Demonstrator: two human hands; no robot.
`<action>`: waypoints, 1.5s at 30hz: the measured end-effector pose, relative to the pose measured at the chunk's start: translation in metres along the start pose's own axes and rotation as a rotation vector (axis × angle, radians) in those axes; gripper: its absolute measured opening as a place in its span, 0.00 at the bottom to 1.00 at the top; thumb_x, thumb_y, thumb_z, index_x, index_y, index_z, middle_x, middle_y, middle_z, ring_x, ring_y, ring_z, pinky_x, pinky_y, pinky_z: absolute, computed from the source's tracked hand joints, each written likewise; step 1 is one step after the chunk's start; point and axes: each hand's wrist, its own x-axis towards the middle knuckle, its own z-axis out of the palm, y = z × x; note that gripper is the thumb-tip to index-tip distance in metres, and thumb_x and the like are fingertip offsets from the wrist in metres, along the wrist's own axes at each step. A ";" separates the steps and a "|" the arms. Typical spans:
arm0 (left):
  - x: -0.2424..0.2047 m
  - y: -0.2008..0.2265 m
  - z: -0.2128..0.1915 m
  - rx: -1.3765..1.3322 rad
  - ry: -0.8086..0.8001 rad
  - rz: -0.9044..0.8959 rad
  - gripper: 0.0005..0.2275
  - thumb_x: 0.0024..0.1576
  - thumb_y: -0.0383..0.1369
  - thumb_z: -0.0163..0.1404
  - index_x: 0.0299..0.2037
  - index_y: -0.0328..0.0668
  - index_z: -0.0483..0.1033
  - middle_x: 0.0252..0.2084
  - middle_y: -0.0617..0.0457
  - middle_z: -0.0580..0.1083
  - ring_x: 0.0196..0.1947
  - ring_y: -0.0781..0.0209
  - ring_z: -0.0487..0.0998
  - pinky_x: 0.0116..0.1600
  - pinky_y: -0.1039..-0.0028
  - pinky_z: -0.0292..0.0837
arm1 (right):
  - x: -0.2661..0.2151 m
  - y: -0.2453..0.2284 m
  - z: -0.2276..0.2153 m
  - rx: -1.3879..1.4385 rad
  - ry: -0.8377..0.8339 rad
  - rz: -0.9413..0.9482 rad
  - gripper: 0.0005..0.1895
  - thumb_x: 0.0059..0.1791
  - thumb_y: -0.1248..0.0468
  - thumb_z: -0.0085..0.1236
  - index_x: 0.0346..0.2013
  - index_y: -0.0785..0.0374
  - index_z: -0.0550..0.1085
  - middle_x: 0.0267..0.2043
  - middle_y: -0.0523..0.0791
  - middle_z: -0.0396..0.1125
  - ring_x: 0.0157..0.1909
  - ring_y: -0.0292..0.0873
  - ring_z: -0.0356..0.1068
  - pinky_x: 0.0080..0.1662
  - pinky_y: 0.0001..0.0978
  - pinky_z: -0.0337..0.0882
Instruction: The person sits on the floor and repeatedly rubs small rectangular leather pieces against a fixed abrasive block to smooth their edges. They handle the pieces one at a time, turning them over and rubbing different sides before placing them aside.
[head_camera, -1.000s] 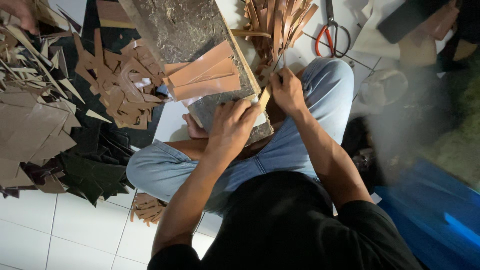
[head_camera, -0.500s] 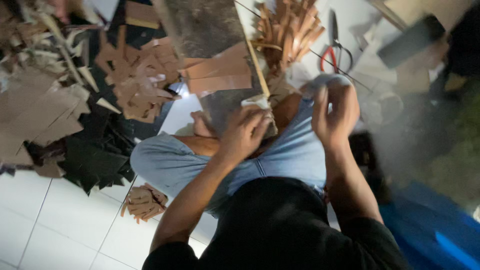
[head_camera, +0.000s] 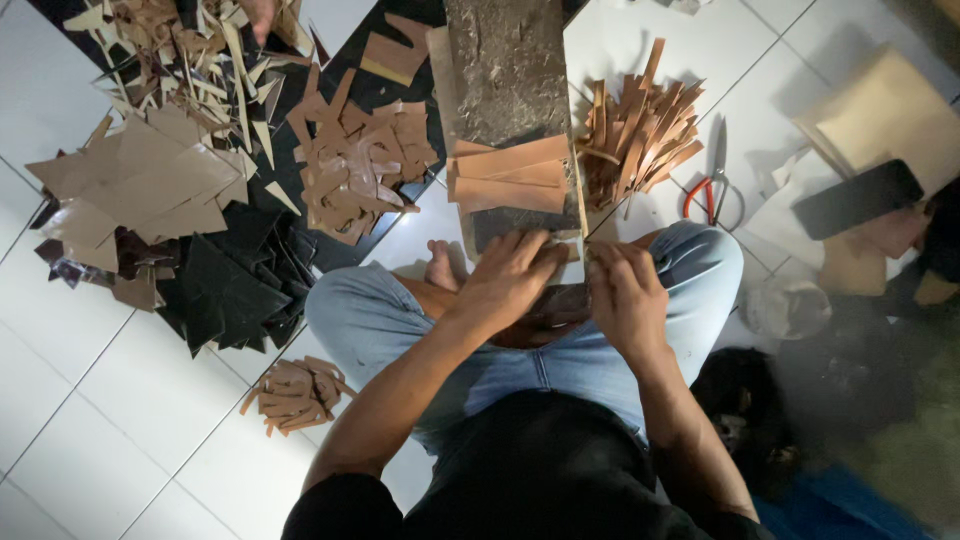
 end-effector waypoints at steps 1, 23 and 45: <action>0.002 0.001 0.002 -0.050 0.011 -0.008 0.16 0.57 0.34 0.54 0.55 0.39 0.77 0.59 0.44 0.68 0.55 0.44 0.71 0.57 0.56 0.67 | 0.006 0.001 0.001 0.005 -0.049 0.011 0.13 0.51 0.72 0.61 0.51 0.65 0.76 0.50 0.49 0.70 0.49 0.52 0.74 0.47 0.40 0.76; 0.005 -0.008 0.027 -0.252 0.090 -0.038 0.11 0.58 0.29 0.59 0.50 0.40 0.79 0.52 0.51 0.71 0.54 0.48 0.72 0.53 0.54 0.69 | 0.038 0.018 -0.018 0.063 -0.344 -0.037 0.09 0.51 0.68 0.62 0.46 0.60 0.80 0.46 0.45 0.75 0.43 0.48 0.77 0.43 0.36 0.76; 0.022 0.001 0.017 -0.291 0.090 0.010 0.12 0.56 0.24 0.55 0.50 0.41 0.78 0.47 0.51 0.72 0.49 0.48 0.74 0.53 0.57 0.71 | -0.010 0.035 0.056 0.546 -0.026 0.690 0.09 0.59 0.64 0.54 0.41 0.69 0.72 0.34 0.42 0.70 0.38 0.31 0.65 0.40 0.27 0.69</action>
